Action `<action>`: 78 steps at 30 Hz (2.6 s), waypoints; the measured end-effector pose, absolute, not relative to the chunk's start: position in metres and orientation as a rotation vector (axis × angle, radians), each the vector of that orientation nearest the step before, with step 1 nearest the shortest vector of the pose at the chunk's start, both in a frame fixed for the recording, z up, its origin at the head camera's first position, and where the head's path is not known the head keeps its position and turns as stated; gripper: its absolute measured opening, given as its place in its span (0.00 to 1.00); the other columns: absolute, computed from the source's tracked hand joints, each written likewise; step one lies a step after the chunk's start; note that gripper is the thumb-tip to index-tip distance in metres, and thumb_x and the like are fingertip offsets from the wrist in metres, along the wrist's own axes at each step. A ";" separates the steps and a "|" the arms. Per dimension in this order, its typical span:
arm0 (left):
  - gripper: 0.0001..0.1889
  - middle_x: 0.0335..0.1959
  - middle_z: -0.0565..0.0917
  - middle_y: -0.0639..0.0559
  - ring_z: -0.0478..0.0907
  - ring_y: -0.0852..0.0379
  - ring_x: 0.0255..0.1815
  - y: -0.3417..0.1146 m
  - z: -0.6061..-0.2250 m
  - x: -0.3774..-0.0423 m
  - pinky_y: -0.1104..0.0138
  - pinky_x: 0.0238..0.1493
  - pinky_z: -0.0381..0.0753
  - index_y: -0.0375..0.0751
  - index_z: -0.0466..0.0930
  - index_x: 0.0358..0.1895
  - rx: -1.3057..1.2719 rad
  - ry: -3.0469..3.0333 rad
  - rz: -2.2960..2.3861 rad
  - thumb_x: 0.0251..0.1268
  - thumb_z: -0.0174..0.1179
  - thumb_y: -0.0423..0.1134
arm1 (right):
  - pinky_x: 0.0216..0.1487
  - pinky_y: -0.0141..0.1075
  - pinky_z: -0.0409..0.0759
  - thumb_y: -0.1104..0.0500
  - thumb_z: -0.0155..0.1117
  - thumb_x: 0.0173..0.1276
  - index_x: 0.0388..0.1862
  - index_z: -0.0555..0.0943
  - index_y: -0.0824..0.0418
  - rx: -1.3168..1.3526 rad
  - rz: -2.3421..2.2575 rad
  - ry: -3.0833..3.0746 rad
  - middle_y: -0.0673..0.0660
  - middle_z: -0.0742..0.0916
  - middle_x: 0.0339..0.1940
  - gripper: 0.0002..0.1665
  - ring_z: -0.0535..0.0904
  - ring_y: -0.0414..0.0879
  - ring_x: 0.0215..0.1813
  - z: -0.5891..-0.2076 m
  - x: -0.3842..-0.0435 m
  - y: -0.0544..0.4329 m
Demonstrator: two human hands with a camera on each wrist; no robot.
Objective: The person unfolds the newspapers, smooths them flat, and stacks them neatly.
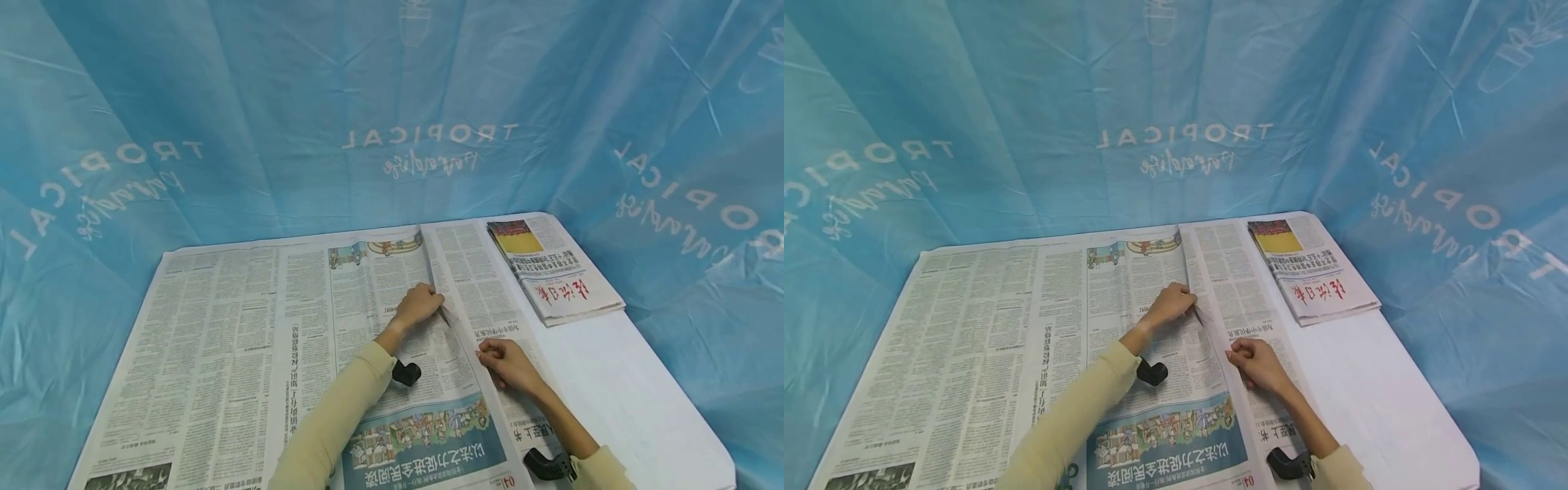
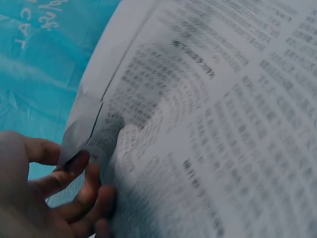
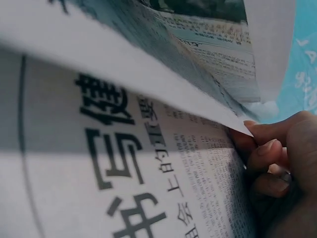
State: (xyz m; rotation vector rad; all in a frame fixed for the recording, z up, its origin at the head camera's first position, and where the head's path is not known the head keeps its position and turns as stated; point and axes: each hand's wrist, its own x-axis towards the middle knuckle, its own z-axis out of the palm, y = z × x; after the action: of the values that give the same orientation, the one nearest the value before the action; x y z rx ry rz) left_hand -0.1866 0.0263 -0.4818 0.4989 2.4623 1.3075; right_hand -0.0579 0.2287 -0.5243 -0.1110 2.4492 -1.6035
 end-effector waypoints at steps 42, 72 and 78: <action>0.23 0.35 0.79 0.41 0.75 0.51 0.34 -0.193 -0.452 -0.142 0.60 0.44 0.74 0.25 0.58 0.64 0.070 2.209 1.552 0.76 0.49 0.37 | 0.12 0.31 0.64 0.54 0.61 0.72 0.37 0.78 0.67 -0.107 -1.545 2.482 0.48 0.68 0.09 0.15 0.66 0.39 0.09 -0.523 -0.061 0.229; 0.36 0.33 0.75 0.41 0.70 0.54 0.30 -0.314 -0.459 -0.116 0.62 0.31 0.70 0.15 0.55 0.68 0.061 2.689 1.057 0.64 0.63 0.31 | 0.16 0.34 0.65 0.54 0.63 0.70 0.34 0.80 0.70 0.101 -1.457 2.663 0.46 0.71 0.10 0.17 0.62 0.37 0.12 -0.508 -0.095 0.245; 0.35 0.29 0.71 0.42 0.68 0.52 0.29 -0.338 -0.459 -0.114 0.61 0.29 0.67 0.12 0.56 0.66 0.036 2.763 0.921 0.62 0.63 0.28 | 0.17 0.34 0.67 0.54 0.63 0.70 0.36 0.81 0.71 0.201 -1.372 2.713 0.49 0.75 0.14 0.18 0.64 0.38 0.14 -0.505 -0.097 0.256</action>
State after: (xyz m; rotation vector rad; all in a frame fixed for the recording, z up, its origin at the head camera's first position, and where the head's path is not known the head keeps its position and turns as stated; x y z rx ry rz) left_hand -0.1143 -0.3382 -0.4587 0.0360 2.7635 0.9208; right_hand -0.0967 0.2563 -0.5048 0.2012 2.7130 -1.3724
